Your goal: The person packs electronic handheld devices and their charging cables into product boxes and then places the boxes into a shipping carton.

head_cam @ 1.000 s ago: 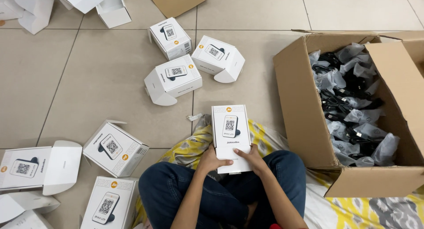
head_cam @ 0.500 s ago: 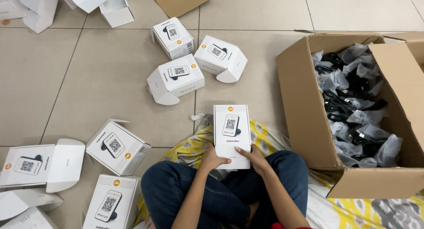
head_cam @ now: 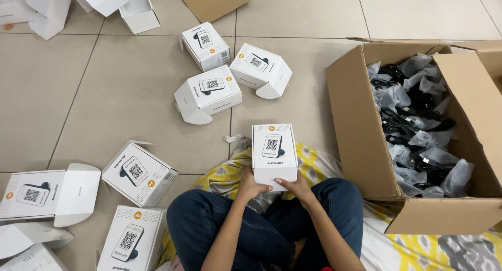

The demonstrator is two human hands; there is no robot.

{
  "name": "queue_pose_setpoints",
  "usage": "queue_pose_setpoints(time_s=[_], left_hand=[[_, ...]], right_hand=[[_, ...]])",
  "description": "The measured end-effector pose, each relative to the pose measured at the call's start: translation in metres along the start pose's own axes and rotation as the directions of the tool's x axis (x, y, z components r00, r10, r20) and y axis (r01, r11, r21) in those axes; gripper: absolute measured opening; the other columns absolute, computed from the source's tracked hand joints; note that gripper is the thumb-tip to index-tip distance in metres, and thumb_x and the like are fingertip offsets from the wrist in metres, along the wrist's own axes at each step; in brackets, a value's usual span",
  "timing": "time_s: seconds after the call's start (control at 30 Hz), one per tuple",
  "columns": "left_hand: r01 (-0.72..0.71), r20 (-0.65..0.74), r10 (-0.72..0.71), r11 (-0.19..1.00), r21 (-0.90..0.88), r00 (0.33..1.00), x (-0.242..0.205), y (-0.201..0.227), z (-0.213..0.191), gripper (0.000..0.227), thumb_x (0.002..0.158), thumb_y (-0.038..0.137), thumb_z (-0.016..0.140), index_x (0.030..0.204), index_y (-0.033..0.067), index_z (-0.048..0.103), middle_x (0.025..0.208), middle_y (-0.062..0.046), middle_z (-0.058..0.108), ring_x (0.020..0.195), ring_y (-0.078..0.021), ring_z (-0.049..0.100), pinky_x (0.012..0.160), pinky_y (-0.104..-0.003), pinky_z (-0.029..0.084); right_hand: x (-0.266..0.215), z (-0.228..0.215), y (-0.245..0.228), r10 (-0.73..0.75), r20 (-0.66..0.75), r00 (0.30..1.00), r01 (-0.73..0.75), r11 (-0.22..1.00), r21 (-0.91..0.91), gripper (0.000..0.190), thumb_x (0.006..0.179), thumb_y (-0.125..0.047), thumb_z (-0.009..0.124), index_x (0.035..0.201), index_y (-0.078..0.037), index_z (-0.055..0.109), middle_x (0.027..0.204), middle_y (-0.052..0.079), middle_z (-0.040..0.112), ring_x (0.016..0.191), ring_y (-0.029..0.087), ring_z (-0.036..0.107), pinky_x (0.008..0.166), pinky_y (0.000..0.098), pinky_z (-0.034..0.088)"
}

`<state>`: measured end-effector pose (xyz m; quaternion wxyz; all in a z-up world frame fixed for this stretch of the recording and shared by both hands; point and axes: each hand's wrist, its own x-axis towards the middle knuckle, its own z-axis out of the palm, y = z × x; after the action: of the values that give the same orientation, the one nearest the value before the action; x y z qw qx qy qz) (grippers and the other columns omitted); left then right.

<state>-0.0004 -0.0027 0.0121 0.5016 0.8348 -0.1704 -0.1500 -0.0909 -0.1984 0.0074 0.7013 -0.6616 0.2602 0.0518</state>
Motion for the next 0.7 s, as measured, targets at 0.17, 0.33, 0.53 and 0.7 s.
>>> queue_pose_setpoints(time_s=[0.17, 0.33, 0.53, 0.7], left_hand=[[0.202, -0.038, -0.199, 0.973, 0.115, 0.979, -0.007, 0.023, -0.013, 0.078, 0.056, 0.033, 0.100, 0.113, -0.0052, 0.062, 0.108, -0.022, 0.070, 0.105, -0.0379, 0.069, 0.089, -0.045, 0.056], [0.305, -0.052, -0.301, 0.929, 0.208, 0.952, -0.014, 0.046, -0.026, 0.072, 0.060, 0.030, 0.099, 0.111, -0.0042, 0.062, 0.105, -0.022, 0.070, 0.100, -0.0392, 0.069, 0.084, -0.046, 0.055], [0.167, 0.012, -0.175, 0.955, 0.246, 0.984, -0.015, 0.032, -0.025, 0.060, 0.063, 0.011, 0.091, 0.116, 0.0023, 0.064, 0.105, -0.022, 0.073, 0.100, -0.0396, 0.070, 0.083, -0.046, 0.056], [0.155, 0.016, -0.169, 0.934, 0.322, 0.986, -0.016, 0.037, -0.031, 0.054, 0.066, 0.011, 0.091, 0.112, 0.0021, 0.066, 0.103, -0.023, 0.073, 0.101, -0.0417, 0.068, 0.084, -0.048, 0.054]], right_hand=[[0.010, -0.001, 0.022, -0.141, -0.095, 0.985, 0.115, 0.965, -0.238, 0.070, 0.071, -0.029, 0.090, 0.122, 0.008, 0.059, 0.105, 0.021, 0.075, 0.094, 0.025, 0.074, 0.081, 0.0345, 0.060], [0.000, 0.006, 0.014, -0.183, -0.207, 0.961, 0.069, 0.884, -0.463, 0.065, 0.067, -0.031, 0.094, 0.108, 0.009, 0.065, 0.090, 0.020, 0.078, 0.077, 0.024, 0.078, 0.072, 0.0354, 0.062], [-0.004, 0.005, 0.005, -0.266, -0.174, 0.948, 0.136, 0.835, -0.533, 0.065, 0.067, -0.028, 0.094, 0.108, 0.010, 0.061, 0.085, 0.021, 0.075, 0.071, 0.025, 0.076, 0.066, 0.0353, 0.061], [-0.006, 0.007, 0.007, -0.044, -0.120, 0.992, -0.020, 0.876, -0.482, 0.046, 0.073, -0.028, 0.090, 0.098, 0.008, 0.075, 0.075, 0.017, 0.078, 0.061, 0.022, 0.072, 0.058, 0.0343, 0.058]])
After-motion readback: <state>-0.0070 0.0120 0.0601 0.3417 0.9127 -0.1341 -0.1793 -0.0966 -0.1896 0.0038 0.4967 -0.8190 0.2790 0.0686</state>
